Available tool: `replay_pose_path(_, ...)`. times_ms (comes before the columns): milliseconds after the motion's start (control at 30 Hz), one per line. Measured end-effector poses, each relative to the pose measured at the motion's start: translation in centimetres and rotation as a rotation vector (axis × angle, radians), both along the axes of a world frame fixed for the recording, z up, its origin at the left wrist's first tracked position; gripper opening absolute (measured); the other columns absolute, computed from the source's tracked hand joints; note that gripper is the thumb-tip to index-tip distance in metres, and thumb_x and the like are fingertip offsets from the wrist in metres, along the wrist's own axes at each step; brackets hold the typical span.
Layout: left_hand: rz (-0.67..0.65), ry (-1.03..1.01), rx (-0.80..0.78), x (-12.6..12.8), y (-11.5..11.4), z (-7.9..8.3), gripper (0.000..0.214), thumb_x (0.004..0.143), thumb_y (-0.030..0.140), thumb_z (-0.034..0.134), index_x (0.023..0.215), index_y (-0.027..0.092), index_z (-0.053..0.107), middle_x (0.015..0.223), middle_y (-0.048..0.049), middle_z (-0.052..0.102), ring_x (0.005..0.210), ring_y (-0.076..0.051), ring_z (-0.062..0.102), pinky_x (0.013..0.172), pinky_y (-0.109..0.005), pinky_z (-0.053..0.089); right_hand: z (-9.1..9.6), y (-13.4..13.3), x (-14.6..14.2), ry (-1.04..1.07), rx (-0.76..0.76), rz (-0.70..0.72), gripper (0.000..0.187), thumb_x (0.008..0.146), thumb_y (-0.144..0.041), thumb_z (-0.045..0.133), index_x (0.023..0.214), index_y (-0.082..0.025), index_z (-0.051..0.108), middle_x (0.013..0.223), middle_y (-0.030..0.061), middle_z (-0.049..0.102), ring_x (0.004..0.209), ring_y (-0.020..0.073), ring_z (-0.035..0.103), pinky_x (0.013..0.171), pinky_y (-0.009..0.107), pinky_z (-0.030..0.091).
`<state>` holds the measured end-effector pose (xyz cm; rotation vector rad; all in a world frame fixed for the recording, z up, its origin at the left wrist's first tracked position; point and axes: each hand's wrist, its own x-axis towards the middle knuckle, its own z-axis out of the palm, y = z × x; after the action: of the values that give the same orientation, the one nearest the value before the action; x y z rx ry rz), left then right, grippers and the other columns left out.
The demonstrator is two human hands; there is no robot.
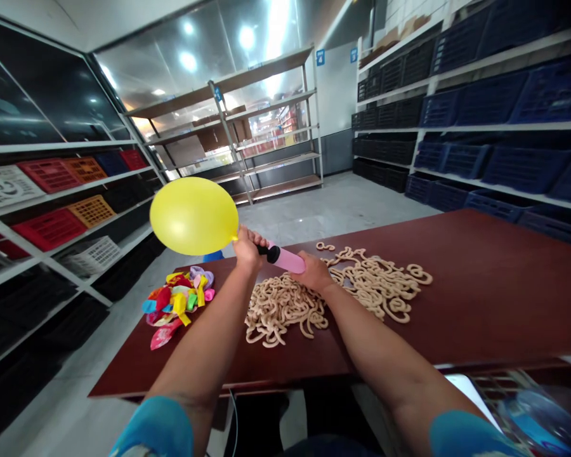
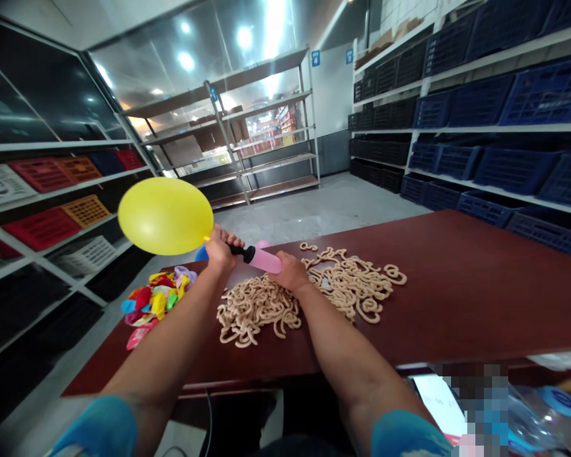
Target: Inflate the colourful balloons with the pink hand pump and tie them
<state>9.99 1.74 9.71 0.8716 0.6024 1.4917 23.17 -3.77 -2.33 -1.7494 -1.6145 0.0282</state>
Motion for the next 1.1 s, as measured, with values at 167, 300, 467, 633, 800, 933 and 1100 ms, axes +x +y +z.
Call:
replay_pose_path(167, 0.025, 0.005, -0.03, -1.8, 0.4, 1.1, 0.045, 0.08, 0.045, 0.046, 0.052, 0.021, 0.02, 0.04, 0.0067, 0.025, 0.032, -0.009, 0.034, 0.039, -0.025, 0.035, 0.2, 0.0, -0.4, -0.022, 0.026, 0.006, 0.039, 0.065, -0.039, 0.063, 0.098, -0.02, 0.054, 0.088, 0.0046, 0.063, 0.079, 0.0191, 0.057, 0.064, 0.027, 0.039)
replay_pose_path(300, 0.064, -0.022, 0.008, -5.1, 0.7, 4.0, 0.044, 0.081, 0.042, 0.046, 0.053, 0.021, 0.02, 0.041, 0.0066, 0.024, 0.032, -0.009, 0.033, 0.039, -0.025, 0.036, 0.2, 0.0, -0.3, -0.024, 0.018, 0.021, 0.039, 0.063, -0.038, 0.064, 0.096, -0.02, 0.054, 0.086, 0.0039, 0.062, 0.077, 0.019, 0.057, 0.063, 0.026, 0.038)
replay_pose_path(467, 0.116, -0.013, 0.088, -8.2, 1.1, 8.1, 0.042, 0.081, 0.04, 0.045, 0.054, 0.02, 0.019, 0.042, 0.0063, 0.024, 0.033, -0.009, 0.033, 0.039, -0.024, 0.037, 0.3, 0.1, 0.0, -0.001, 0.039, 0.018, 0.037, 0.064, -0.037, 0.063, 0.095, -0.02, 0.054, 0.087, 0.0048, 0.062, 0.077, 0.0185, 0.057, 0.062, 0.026, 0.038)
replay_pose_path(633, 0.103, -0.01, 0.112, -7.5, 1.4, 8.3, 0.044, 0.08, 0.043, 0.046, 0.055, 0.02, 0.019, 0.042, 0.0063, 0.024, 0.033, -0.008, 0.032, 0.038, -0.022, 0.035, 0.0, 0.2, 0.2, 0.003, 0.032, -0.011, 0.036, 0.063, -0.037, 0.063, 0.093, -0.02, 0.054, 0.084, 0.0042, 0.061, 0.076, 0.0185, 0.056, 0.061, 0.026, 0.036)
replay_pose_path(800, 0.042, -0.014, 0.053, -3.9, 1.1, 4.3, 0.046, 0.08, 0.047, 0.046, 0.054, 0.02, 0.019, 0.041, 0.0064, 0.024, 0.032, -0.008, 0.032, 0.038, -0.023, 0.034, -0.2, 0.1, 0.4, -0.009, 0.023, -0.017, 0.034, 0.064, -0.038, 0.063, 0.092, -0.021, 0.054, 0.085, 0.0038, 0.062, 0.076, 0.0182, 0.056, 0.061, 0.026, 0.035)
replay_pose_path(933, 0.018, -0.026, -0.014, -1.1, 0.3, 0.8, 0.046, 0.082, 0.047, 0.044, 0.052, 0.021, 0.019, 0.04, 0.0061, 0.024, 0.032, -0.009, 0.032, 0.038, -0.024, 0.034, 0.1, -0.1, 0.2, -0.03, 0.007, -0.007, 0.034, 0.064, -0.039, 0.063, 0.091, -0.021, 0.054, 0.082, 0.0033, 0.062, 0.073, 0.0175, 0.056, 0.058, 0.025, 0.034)
replay_pose_path(1100, 0.023, -0.032, -0.06, -0.7, 0.3, 0.1, 0.046, 0.082, 0.046, 0.043, 0.053, 0.021, 0.019, 0.04, 0.0062, 0.025, 0.032, -0.009, 0.034, 0.038, -0.023, 0.034, 0.0, -0.1, 0.0, -0.042, 0.009, -0.004, 0.038, 0.065, -0.04, 0.062, 0.095, -0.02, 0.053, 0.083, 0.0036, 0.061, 0.072, 0.0172, 0.056, 0.058, 0.025, 0.034)
